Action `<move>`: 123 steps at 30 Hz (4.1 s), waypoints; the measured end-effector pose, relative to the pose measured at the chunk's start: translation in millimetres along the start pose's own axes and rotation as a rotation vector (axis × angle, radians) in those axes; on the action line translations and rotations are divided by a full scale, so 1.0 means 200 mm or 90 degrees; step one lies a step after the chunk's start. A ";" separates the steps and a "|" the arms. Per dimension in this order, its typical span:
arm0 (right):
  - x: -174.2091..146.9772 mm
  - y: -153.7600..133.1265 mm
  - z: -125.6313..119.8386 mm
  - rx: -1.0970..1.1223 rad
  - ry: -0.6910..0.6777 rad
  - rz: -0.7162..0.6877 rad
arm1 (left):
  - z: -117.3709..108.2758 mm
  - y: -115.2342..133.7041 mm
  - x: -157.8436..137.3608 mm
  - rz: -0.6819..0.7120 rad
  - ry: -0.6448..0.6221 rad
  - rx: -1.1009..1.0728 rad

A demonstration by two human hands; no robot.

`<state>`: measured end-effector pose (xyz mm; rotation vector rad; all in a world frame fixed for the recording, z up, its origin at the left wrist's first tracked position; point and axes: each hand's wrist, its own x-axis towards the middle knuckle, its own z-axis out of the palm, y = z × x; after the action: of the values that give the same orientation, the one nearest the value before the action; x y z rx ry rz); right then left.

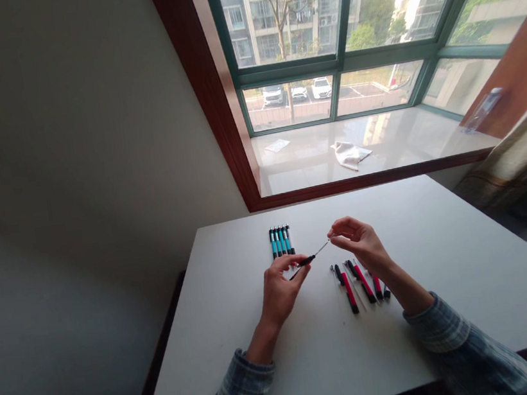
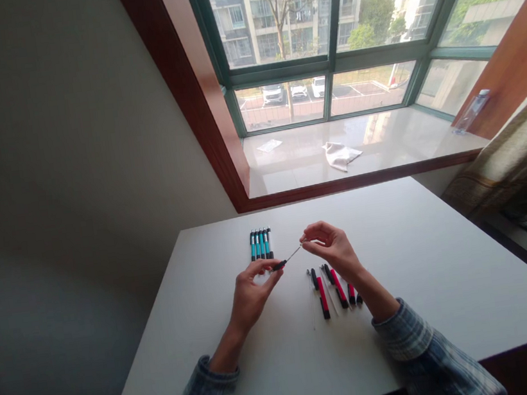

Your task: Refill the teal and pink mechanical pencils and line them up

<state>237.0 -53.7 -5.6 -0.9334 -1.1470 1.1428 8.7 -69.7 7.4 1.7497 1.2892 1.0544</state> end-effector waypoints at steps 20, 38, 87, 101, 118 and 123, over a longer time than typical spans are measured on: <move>-0.01 -0.03 0.01 -0.027 -0.054 0.017 | 0.00 0.01 0.00 -0.005 -0.013 0.000; -0.03 -0.05 0.07 -0.068 -0.128 0.041 | 0.00 0.03 0.00 0.004 -0.023 0.009; -0.03 -0.06 0.01 -0.255 -0.130 -0.076 | -0.03 -0.01 0.00 0.110 0.075 0.164; -0.04 -0.01 0.08 -0.293 -0.184 -0.088 | -0.02 -0.01 -0.01 0.143 0.022 0.173; -0.05 -0.06 0.06 -0.383 -0.204 -0.043 | -0.01 -0.02 -0.01 0.169 0.011 0.192; -0.05 -0.07 0.05 -0.333 -0.212 -0.063 | -0.01 -0.02 0.00 0.166 0.021 0.189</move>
<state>229.4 -66.1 8.5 -1.0866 -1.7984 0.9540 4.9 -69.0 3.6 2.1785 1.3161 1.0806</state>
